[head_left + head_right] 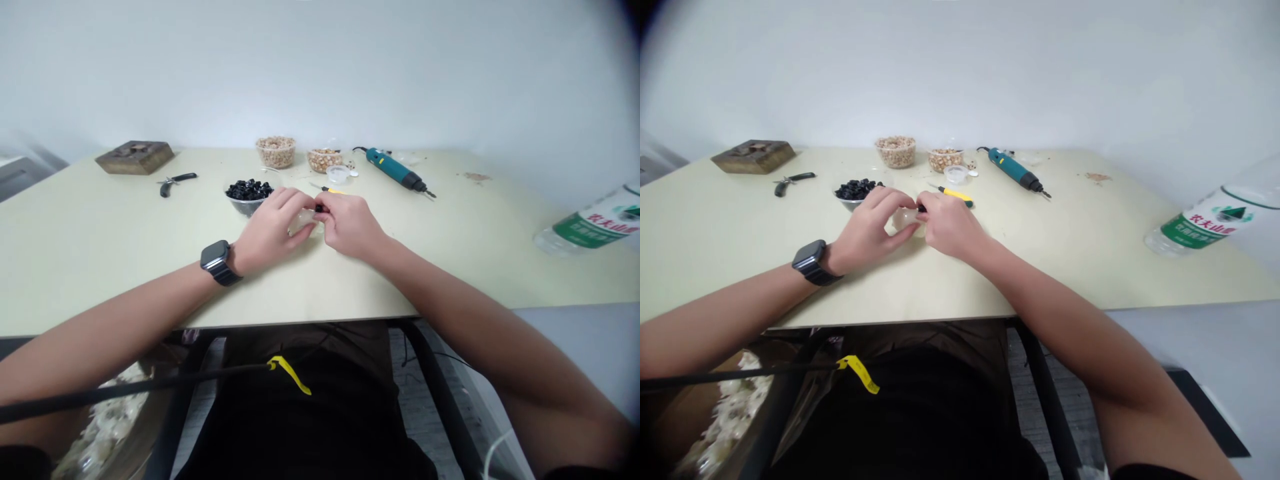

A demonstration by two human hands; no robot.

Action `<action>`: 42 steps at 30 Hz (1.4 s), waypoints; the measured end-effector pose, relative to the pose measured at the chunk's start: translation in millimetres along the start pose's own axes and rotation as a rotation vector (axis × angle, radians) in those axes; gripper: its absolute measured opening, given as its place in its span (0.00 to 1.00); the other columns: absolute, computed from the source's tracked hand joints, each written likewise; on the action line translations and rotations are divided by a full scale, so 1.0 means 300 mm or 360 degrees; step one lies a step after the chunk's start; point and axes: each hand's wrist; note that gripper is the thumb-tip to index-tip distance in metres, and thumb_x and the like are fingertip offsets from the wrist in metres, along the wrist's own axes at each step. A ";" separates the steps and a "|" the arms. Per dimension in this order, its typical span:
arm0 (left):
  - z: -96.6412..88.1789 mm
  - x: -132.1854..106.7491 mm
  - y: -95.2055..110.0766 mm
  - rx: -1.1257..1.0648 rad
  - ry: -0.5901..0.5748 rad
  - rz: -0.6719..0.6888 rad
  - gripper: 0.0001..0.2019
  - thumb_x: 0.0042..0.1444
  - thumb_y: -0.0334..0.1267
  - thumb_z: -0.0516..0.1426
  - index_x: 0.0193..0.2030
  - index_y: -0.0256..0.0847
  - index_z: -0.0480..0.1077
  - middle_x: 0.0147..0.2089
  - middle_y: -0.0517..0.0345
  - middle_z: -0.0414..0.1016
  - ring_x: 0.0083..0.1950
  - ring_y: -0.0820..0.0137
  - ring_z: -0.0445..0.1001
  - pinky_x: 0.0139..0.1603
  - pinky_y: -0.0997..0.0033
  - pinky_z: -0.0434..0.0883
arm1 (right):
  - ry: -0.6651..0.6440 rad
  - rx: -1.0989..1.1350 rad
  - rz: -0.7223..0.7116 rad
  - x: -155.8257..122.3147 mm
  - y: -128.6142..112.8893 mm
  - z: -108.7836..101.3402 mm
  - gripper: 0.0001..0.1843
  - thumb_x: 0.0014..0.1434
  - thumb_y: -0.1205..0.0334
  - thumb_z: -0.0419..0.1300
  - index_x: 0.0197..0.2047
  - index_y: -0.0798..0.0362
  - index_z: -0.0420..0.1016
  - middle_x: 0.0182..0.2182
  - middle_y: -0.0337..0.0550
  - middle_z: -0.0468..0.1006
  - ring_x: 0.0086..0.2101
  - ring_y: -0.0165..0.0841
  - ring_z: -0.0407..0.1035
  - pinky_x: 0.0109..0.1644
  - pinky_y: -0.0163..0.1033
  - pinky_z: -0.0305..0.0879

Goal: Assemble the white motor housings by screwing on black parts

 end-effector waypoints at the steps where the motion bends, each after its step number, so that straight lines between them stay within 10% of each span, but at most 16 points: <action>1: 0.003 0.002 0.008 0.0028 -0.0002 0.0015 0.08 0.71 0.39 0.60 0.54 0.46 0.72 0.53 0.47 0.82 0.54 0.54 0.78 0.58 0.48 0.75 | 0.0001 0.0016 0.0012 0.001 -0.006 -0.003 0.04 0.65 0.67 0.57 0.41 0.49 0.70 0.36 0.47 0.80 0.36 0.40 0.69 0.45 0.45 0.64; 11: 0.010 -0.010 0.000 0.0140 -0.0018 0.0079 0.03 0.74 0.38 0.59 0.50 0.45 0.72 0.49 0.47 0.82 0.50 0.56 0.76 0.53 0.53 0.75 | -0.0053 0.0365 0.0266 0.001 -0.057 -0.027 0.09 0.59 0.70 0.66 0.35 0.48 0.69 0.30 0.39 0.76 0.32 0.35 0.67 0.40 0.43 0.63; 19: -0.009 -0.005 -0.044 -0.0091 -0.0038 0.0002 0.03 0.73 0.39 0.60 0.47 0.45 0.74 0.47 0.50 0.82 0.50 0.58 0.78 0.56 0.54 0.75 | -0.0290 0.1048 0.0488 0.006 -0.014 -0.037 0.14 0.60 0.52 0.75 0.43 0.48 0.80 0.37 0.43 0.77 0.39 0.39 0.73 0.35 0.43 0.75; 23: 0.003 -0.005 -0.077 -0.0360 0.0204 -0.0176 0.13 0.69 0.50 0.67 0.45 0.44 0.74 0.46 0.52 0.82 0.48 0.61 0.78 0.51 0.58 0.76 | -0.0176 0.0832 0.0272 0.000 0.008 -0.032 0.28 0.58 0.46 0.78 0.57 0.47 0.83 0.58 0.54 0.77 0.59 0.49 0.73 0.54 0.51 0.81; 28: 0.040 0.002 -0.093 -0.1065 0.0484 -0.0338 0.26 0.58 0.62 0.74 0.46 0.45 0.73 0.44 0.56 0.76 0.46 0.66 0.77 0.44 0.66 0.77 | -0.0123 0.0662 0.0140 -0.009 -0.013 -0.006 0.36 0.62 0.51 0.75 0.72 0.40 0.74 0.77 0.55 0.60 0.82 0.54 0.45 0.75 0.63 0.68; 34: 0.055 0.003 -0.095 -0.1271 0.0531 -0.0287 0.27 0.55 0.61 0.77 0.45 0.45 0.73 0.44 0.56 0.75 0.46 0.68 0.76 0.50 0.66 0.78 | 0.0027 0.0781 0.0053 0.001 -0.036 0.024 0.29 0.67 0.51 0.69 0.68 0.41 0.74 0.66 0.51 0.78 0.65 0.51 0.72 0.71 0.60 0.73; 42: 0.063 -0.007 -0.102 -0.1206 0.0508 -0.0272 0.28 0.56 0.61 0.77 0.48 0.46 0.71 0.44 0.57 0.74 0.45 0.69 0.77 0.40 0.73 0.78 | 0.0090 0.0563 -0.0110 0.005 -0.016 0.011 0.24 0.67 0.56 0.68 0.66 0.43 0.78 0.64 0.53 0.78 0.68 0.51 0.71 0.78 0.61 0.64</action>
Point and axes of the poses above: each hand's wrist, its own x-axis towards the middle knuckle, its own z-axis out of the palm, y = z × x
